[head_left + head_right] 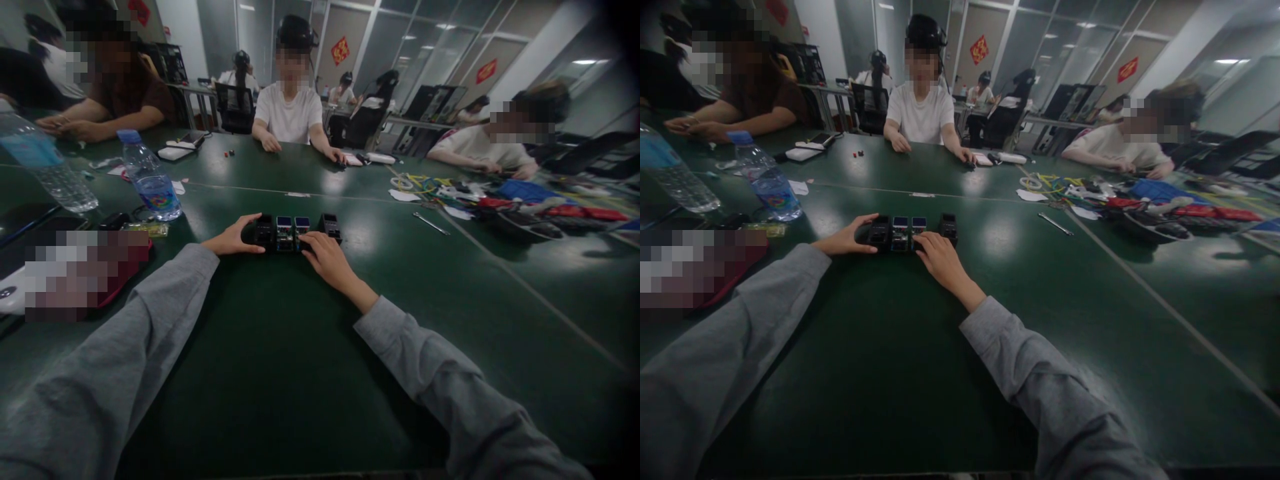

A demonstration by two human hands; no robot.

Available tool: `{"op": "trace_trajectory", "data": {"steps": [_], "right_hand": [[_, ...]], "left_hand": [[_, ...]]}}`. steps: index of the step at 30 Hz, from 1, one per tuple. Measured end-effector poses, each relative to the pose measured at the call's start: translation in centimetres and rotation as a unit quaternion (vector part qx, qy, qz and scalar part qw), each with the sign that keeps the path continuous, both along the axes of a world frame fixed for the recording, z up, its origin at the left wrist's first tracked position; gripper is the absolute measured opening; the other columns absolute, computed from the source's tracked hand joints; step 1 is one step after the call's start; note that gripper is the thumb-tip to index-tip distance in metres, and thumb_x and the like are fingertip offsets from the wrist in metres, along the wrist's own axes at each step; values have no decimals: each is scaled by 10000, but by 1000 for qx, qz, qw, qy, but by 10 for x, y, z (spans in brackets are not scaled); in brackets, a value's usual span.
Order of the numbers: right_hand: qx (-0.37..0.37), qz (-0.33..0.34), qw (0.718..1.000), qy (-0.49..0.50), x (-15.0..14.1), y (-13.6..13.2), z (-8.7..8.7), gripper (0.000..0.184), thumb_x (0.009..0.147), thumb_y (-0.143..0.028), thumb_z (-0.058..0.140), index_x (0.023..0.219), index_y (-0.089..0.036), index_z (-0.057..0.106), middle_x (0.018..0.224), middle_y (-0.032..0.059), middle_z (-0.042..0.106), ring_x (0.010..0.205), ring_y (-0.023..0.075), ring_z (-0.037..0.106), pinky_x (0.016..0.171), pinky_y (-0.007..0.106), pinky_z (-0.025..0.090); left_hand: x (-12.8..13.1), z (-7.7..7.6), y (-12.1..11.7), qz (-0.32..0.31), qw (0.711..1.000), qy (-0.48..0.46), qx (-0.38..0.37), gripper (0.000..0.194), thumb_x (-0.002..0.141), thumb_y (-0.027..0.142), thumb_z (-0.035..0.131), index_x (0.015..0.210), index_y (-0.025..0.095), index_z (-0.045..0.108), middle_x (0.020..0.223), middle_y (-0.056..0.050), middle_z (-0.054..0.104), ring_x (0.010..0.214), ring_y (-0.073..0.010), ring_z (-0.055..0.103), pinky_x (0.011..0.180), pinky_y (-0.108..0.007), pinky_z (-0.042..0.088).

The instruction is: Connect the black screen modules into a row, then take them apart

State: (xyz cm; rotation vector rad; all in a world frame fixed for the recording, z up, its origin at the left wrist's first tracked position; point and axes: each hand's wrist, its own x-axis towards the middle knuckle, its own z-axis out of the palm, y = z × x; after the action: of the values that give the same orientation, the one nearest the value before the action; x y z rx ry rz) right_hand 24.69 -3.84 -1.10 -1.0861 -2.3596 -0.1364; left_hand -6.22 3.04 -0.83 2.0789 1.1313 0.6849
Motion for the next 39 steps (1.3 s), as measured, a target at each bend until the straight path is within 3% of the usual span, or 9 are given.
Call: {"op": "trace_trajectory", "data": {"steps": [4, 6, 11, 14, 18, 27, 30, 35, 39], "right_hand": [[8, -7, 1000, 8, -1, -4, 3, 330, 1028, -304, 419, 1331, -198, 493, 1296, 107, 553, 1221, 263, 498, 998, 434, 438], [24, -28, 999, 19, 0, -5, 4, 325, 1039, -305, 379, 1320, -205, 508, 1316, 96, 546, 1251, 253, 477, 1028, 428, 416], [59, -180, 978, 89, 7, 3, -3, 358, 1034, -297, 322, 1326, -210, 510, 1471, 97, 416, 1395, 271, 325, 1130, 512, 309], [11, -233, 967, 98, 13, 11, -12, 413, 1010, -332, 365, 1371, -170, 482, 1520, 149, 334, 1396, 327, 325, 1107, 560, 346], [-45, -228, 968, 94, 15, 14, -17, 470, 988, -315, 378, 1420, -141, 439, 1523, 182, 309, 1339, 353, 414, 1037, 545, 454], [-26, -205, 973, 104, 11, 8, -17, 477, 982, -310, 405, 1429, -147, 436, 1516, 185, 328, 1283, 378, 479, 983, 579, 508], [-26, -195, 974, 114, 12, 8, -17, 507, 994, -331, 394, 1462, -136, 392, 1529, 196, 305, 1289, 400, 468, 974, 613, 505], [-16, -155, 982, 105, 10, 5, -15, 511, 999, -308, 384, 1486, -156, 354, 1562, 160, 248, 1343, 389, 407, 1025, 616, 473], [-11, -141, 986, 83, 10, 6, -17, 490, 999, -277, 373, 1471, -146, 367, 1535, 161, 300, 1394, 343, 342, 1099, 594, 407]], "left_hand": [[-4, -2, 6, 15, 999, -44, -18, 892, 771, 626, 644, 1500, 241, 303, 1582, -153, 268, 1426, -378, 329, 1158, -575, 277], [-7, -4, 8, 8, 998, -63, -24, 894, 762, 601, 669, 1497, 235, 313, 1580, -152, 285, 1429, -366, 331, 1162, -563, 279], [-9, -2, 8, -37, 995, -74, -51, 955, 671, 449, 799, 1488, 257, 342, 1563, -138, 339, 1435, -348, 334, 1174, -556, 256], [-7, 2, 5, -56, 993, -75, -66, 945, 672, 422, 799, 1485, 246, 351, 1552, -145, 359, 1432, -344, 343, 1178, -554, 247], [-3, 3, 3, -40, 994, -74, -73, 966, 650, 430, 811, 1480, 251, 351, 1547, -144, 362, 1430, -354, 340, 1179, -563, 237], [1, 4, -3, -11, 998, -41, -55, 941, 671, 507, 792, 1470, 272, 353, 1562, -142, 316, 1411, -367, 361, 1155, -563, 299], [0, 5, -1, -4, 996, -77, -43, 810, 760, 599, 676, 1445, 273, 392, 1545, -127, 355, 1367, -352, 425, 1104, -527, 381], [-5, -1, 8, 136, 985, -107, 4, 526, 910, 585, 455, 1247, 201, 582, 1244, -108, 633, 1046, -230, 620, 915, -387, 489], [-13, -9, 15, 150, 986, -45, 53, 461, 903, 564, 466, 950, 169, 701, 842, -58, 661, 773, -176, 591, 747, -324, 465]]}}
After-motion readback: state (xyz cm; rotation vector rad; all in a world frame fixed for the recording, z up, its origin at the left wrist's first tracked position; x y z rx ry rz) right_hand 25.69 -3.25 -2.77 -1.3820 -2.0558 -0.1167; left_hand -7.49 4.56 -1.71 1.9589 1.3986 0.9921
